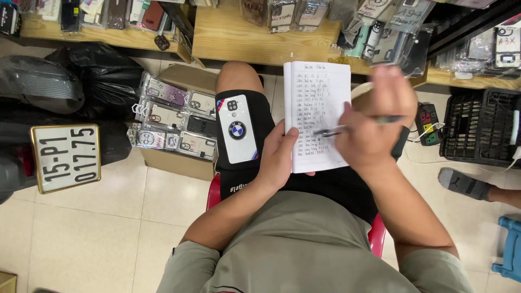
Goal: Clean phone cases with a cloth, place them into plastic sleeves, and record information on a notepad.
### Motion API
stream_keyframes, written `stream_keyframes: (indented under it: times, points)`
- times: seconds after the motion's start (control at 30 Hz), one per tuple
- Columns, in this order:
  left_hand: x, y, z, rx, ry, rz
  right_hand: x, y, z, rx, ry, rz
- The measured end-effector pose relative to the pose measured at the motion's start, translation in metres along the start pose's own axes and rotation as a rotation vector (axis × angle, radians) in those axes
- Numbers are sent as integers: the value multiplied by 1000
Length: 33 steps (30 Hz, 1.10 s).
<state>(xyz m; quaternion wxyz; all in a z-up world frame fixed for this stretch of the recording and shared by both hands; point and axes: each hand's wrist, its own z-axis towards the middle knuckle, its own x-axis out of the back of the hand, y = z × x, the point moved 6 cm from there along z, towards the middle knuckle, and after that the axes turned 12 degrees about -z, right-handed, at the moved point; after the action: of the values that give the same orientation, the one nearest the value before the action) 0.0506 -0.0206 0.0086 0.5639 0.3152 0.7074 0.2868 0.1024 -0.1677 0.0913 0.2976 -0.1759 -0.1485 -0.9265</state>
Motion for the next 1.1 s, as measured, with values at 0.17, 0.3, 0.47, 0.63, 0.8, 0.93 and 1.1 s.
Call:
stream_keyframes:
  times: [0.17,0.3,0.47,0.63,0.8,0.93,1.1]
  points:
    - [14,-5,7,31,61,-10,-33,-2,-21,-200,-198,218]
    - [21,10,15,1,137,-9,-77,25,-97,-1172,-437,788]
    - [82,-49,76,-36,125,93,-130,-17,-175,-1836,-682,1281]
    - [39,-27,77,162,56,146,-190,27,-254,-2017,-610,1240]
    - [63,-140,66,225,-65,373,-242,73,-347,-1991,-729,666]
    - [58,-195,50,359,-367,300,-296,84,-345,-1877,-875,592]
    - [79,-203,67,417,-361,612,-387,96,-410,-1933,-772,639]
